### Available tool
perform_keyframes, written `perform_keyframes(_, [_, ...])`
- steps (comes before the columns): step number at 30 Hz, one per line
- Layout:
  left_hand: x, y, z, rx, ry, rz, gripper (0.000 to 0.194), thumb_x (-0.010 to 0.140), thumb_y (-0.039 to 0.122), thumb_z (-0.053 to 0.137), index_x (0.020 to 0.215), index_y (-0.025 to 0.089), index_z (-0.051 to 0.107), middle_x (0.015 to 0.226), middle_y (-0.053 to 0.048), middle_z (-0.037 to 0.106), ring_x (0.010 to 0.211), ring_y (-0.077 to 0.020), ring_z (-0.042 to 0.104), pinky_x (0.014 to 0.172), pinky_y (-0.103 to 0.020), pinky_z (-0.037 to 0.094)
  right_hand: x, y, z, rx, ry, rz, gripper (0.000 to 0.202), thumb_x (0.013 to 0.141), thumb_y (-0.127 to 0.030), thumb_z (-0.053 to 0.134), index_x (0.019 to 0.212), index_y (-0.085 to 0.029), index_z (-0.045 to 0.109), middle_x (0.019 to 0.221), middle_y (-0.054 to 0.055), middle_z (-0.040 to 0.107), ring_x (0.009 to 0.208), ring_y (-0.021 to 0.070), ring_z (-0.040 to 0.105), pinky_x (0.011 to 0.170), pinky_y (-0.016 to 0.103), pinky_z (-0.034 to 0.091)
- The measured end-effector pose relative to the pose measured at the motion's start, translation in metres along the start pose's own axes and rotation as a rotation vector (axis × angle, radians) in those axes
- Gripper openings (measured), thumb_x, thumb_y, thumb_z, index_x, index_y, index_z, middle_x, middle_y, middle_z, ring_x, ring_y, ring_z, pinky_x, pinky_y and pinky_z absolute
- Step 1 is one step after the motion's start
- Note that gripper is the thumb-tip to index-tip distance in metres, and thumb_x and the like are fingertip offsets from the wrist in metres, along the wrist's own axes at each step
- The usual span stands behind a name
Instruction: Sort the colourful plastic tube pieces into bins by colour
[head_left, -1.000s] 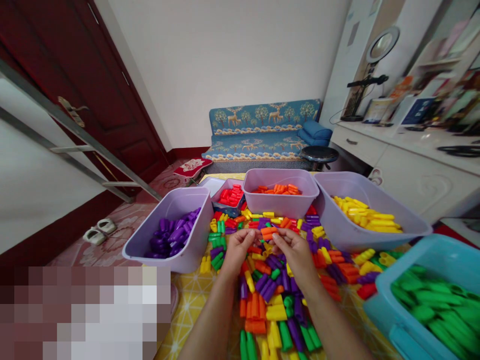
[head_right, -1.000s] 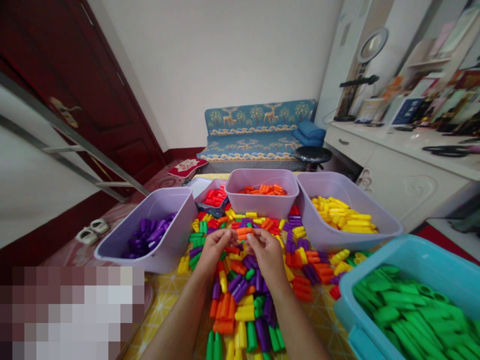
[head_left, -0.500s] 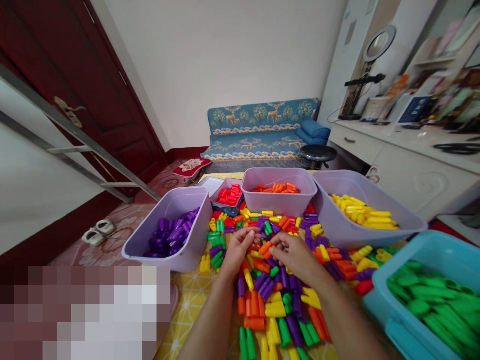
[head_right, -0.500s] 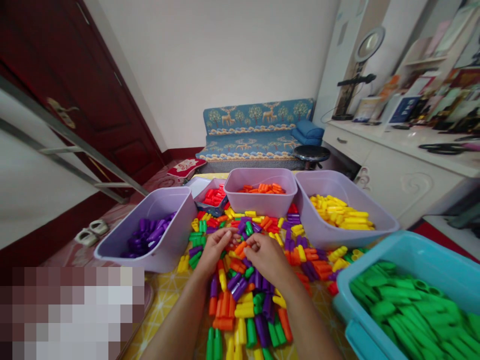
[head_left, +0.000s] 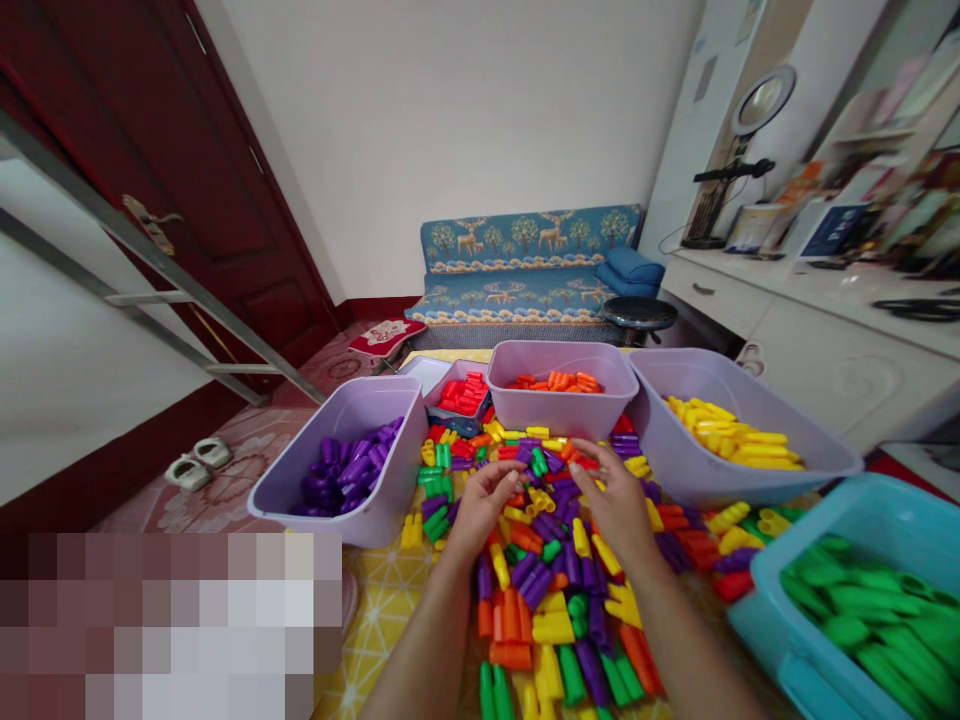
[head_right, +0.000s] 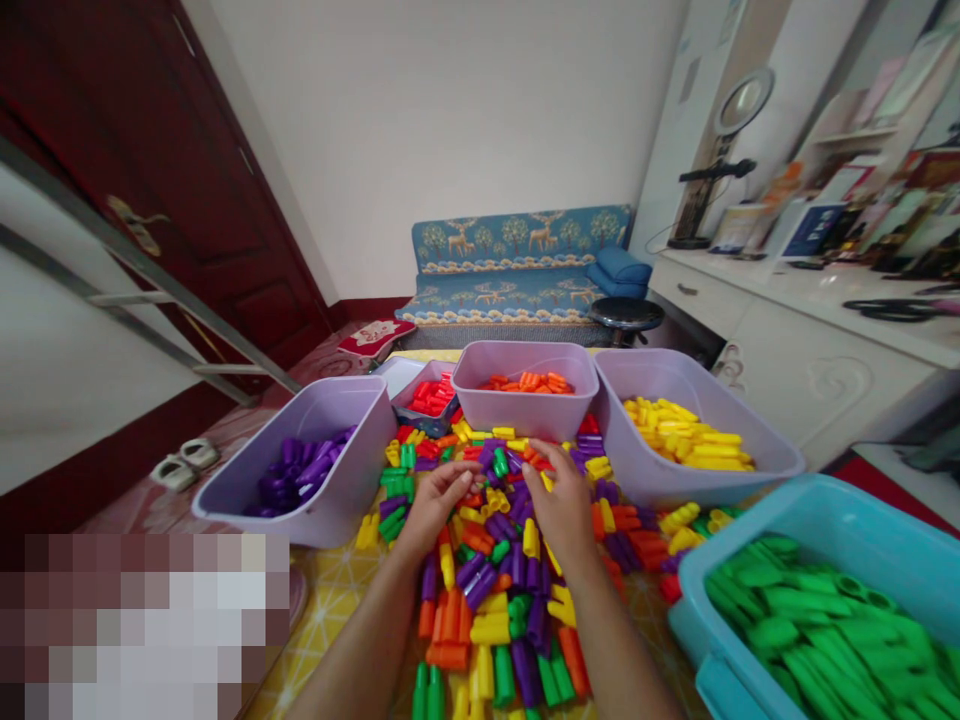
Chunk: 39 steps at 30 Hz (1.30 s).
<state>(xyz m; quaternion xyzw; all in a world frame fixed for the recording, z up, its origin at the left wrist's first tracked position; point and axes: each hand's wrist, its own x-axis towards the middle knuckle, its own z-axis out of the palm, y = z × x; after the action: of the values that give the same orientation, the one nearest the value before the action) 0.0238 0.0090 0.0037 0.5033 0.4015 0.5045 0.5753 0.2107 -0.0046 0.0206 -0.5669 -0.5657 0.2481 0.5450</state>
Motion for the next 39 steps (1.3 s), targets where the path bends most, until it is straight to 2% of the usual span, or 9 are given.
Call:
perform_keyframes(4, [0.000, -0.002, 0.002, 0.035, -0.020, 0.011, 0.042, 0.071, 0.047, 0.069, 0.097, 0.014, 0.069, 0.085, -0.007, 0.071, 0.075, -0.0166, 0.063, 0.069, -0.026, 0.049, 0.004, 0.033, 0.000, -0.405, -0.043, -0.250, 0.045, 0.080, -0.022, 0.047, 0.125, -0.020, 0.055, 0.134, 0.009, 0.052, 0.127, 0.0249, 0.042, 0.108, 0.050, 0.032])
perform_keyframes(8, [-0.001, -0.004, 0.004, 0.124, -0.060, 0.040, 0.034, 0.073, 0.043, 0.068, 0.092, 0.015, 0.070, 0.085, -0.006, 0.070, 0.075, -0.0169, 0.063, 0.070, -0.026, 0.048, 0.003, 0.043, 0.002, -0.589, -0.092, -0.286, 0.060, 0.080, -0.016, 0.043, 0.140, -0.022, 0.038, 0.146, 0.006, 0.039, 0.136, 0.0241, 0.029, 0.110, 0.048, 0.028])
perform_keyframes(12, [-0.002, -0.007, 0.007, 0.223, -0.082, 0.081, 0.028, 0.076, 0.038, 0.066, 0.091, 0.015, 0.071, 0.087, -0.007, 0.070, 0.081, -0.0189, 0.063, 0.075, -0.028, 0.048, 0.000, 0.038, 0.006, -0.756, -0.156, -0.185, 0.062, 0.078, -0.018, 0.048, 0.140, -0.022, 0.040, 0.147, 0.009, 0.036, 0.129, 0.0324, 0.038, 0.102, 0.051, 0.034])
perform_keyframes(15, [-0.003, -0.008, 0.007, 0.260, -0.089, 0.103, 0.026, 0.078, 0.035, 0.064, 0.093, 0.015, 0.070, 0.089, -0.007, 0.069, 0.083, -0.0197, 0.063, 0.077, -0.029, 0.048, 0.000, 0.032, 0.005, -0.795, -0.193, -0.151, 0.056, 0.078, -0.018, 0.049, 0.132, -0.028, 0.050, 0.140, 0.008, 0.046, 0.118, 0.0324, 0.046, 0.096, 0.050, 0.037])
perform_keyframes(20, [-0.003, -0.008, 0.006, 0.279, -0.096, 0.105, 0.024, 0.080, 0.033, 0.062, 0.094, 0.015, 0.070, 0.088, -0.007, 0.069, 0.081, -0.0189, 0.063, 0.074, -0.028, 0.048, 0.003, 0.026, -0.002, -0.642, -0.234, -0.174, 0.035, 0.074, -0.016, 0.054, 0.104, -0.026, 0.069, 0.108, 0.005, 0.065, 0.101, 0.0243, 0.055, 0.092, 0.040, 0.042])
perform_keyframes(25, [-0.003, -0.009, 0.007, 0.246, -0.106, 0.088, 0.027, 0.078, 0.032, 0.064, 0.098, 0.014, 0.068, 0.091, -0.008, 0.069, 0.083, -0.0188, 0.063, 0.076, -0.027, 0.048, 0.000, 0.016, 0.001, -0.327, -0.223, -0.036, 0.026, 0.074, -0.028, 0.061, 0.098, -0.021, 0.068, 0.099, 0.005, 0.068, 0.092, 0.0222, 0.061, 0.085, 0.036, 0.046])
perform_keyframes(30, [-0.002, -0.013, 0.007, 0.126, -0.122, 0.093, 0.042, 0.076, 0.035, 0.069, 0.112, 0.016, 0.062, 0.093, -0.007, 0.069, 0.082, -0.0174, 0.063, 0.077, -0.028, 0.049, -0.006, -0.001, 0.014, 0.072, -0.360, 0.100, 0.027, 0.080, -0.039, 0.056, 0.095, -0.019, 0.065, 0.089, 0.004, 0.069, 0.082, 0.0193, 0.064, 0.073, 0.029, 0.050])
perform_keyframes(34, [-0.003, -0.011, 0.007, 0.060, -0.148, 0.094, 0.040, 0.076, 0.036, 0.069, 0.109, 0.015, 0.064, 0.097, -0.008, 0.070, 0.087, -0.0192, 0.064, 0.080, -0.029, 0.049, -0.009, -0.005, 0.019, 0.112, -0.387, 0.114, 0.030, 0.085, -0.041, 0.049, 0.092, -0.018, 0.066, 0.079, 0.003, 0.067, 0.073, 0.0185, 0.063, 0.064, 0.028, 0.050])
perform_keyframes(39, [-0.003, -0.008, 0.007, 0.091, -0.107, 0.098, 0.033, 0.076, 0.036, 0.069, 0.099, 0.013, 0.069, 0.094, -0.008, 0.072, 0.083, -0.0190, 0.065, 0.076, -0.027, 0.050, -0.009, -0.003, 0.018, 0.096, -0.341, 0.100, 0.028, 0.081, -0.041, 0.054, 0.087, -0.017, 0.068, 0.076, 0.004, 0.067, 0.070, 0.0186, 0.063, 0.063, 0.028, 0.049])
